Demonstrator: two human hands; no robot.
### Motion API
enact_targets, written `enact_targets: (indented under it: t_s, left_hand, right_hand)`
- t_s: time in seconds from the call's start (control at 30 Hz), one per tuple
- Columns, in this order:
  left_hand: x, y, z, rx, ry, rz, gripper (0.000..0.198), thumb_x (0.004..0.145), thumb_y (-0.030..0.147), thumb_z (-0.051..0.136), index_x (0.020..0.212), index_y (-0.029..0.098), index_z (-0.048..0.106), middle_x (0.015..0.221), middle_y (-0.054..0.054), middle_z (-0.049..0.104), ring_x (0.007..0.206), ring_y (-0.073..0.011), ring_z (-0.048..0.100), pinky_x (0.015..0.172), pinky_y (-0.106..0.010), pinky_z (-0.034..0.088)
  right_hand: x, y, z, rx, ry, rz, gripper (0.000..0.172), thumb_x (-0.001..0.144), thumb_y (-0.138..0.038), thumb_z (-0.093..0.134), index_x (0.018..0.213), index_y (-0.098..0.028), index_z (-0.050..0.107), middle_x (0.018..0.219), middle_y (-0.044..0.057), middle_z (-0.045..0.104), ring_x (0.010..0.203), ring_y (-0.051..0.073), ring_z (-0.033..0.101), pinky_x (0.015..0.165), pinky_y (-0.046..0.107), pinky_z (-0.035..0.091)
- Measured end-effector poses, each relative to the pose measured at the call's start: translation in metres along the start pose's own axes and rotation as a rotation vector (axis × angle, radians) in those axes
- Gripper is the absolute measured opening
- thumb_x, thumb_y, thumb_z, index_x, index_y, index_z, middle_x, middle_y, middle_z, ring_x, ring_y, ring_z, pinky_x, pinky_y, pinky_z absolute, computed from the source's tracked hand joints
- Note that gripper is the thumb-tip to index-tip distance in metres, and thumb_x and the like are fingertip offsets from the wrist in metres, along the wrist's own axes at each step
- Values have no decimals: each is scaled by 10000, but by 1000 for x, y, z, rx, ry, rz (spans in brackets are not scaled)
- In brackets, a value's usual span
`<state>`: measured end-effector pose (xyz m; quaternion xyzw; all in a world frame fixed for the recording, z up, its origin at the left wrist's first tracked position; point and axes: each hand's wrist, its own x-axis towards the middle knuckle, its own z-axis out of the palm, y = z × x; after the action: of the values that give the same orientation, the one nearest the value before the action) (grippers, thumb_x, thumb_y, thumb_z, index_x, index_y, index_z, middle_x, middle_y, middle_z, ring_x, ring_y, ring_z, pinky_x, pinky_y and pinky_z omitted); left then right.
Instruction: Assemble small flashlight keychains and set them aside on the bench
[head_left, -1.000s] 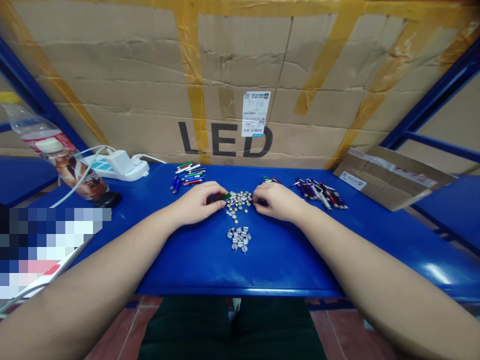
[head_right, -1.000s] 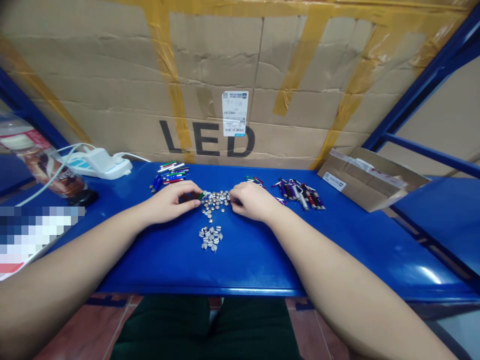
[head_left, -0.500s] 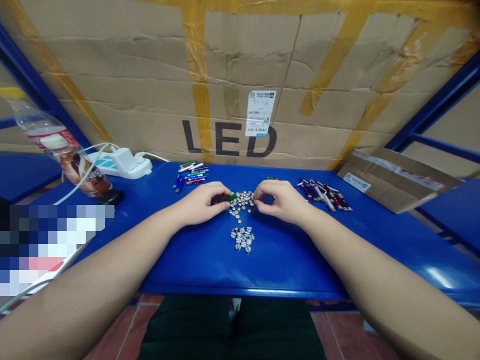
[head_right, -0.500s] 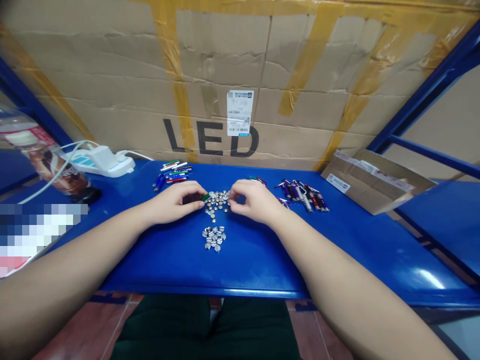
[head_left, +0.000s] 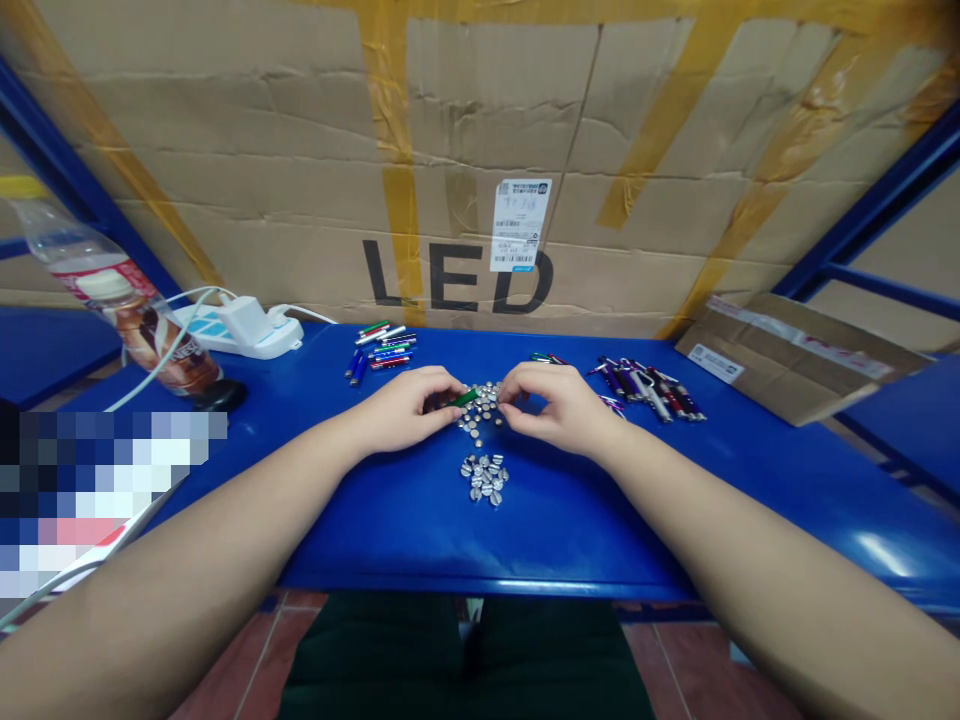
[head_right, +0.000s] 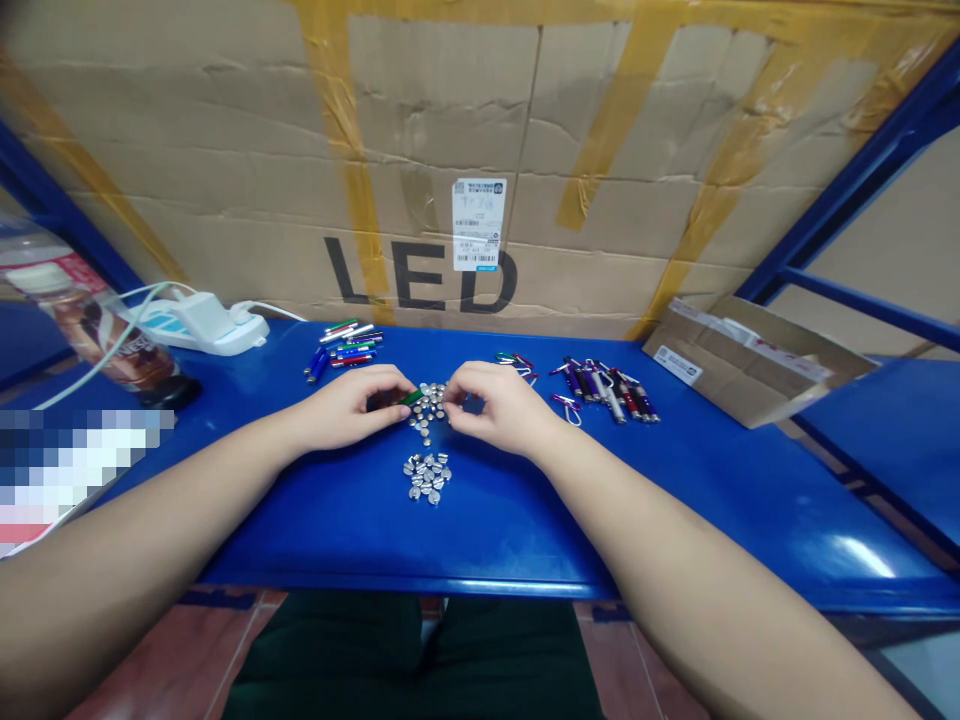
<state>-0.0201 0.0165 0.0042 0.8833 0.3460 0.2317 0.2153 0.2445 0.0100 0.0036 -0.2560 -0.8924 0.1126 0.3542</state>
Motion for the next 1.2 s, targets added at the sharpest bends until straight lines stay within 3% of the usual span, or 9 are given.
enact_targets:
  t_s: [1.2]
  left_hand:
    - [-1, 1, 3, -51, -28, -5, 210, 930, 320, 659, 1068, 171, 712, 977, -49, 668, 828, -178, 630, 726, -299, 503]
  right_hand:
    - [-1, 4, -1, 21, -106, 68, 86, 915, -177, 639, 839, -196, 674, 844, 41, 720, 769, 173, 646, 752, 317, 502]
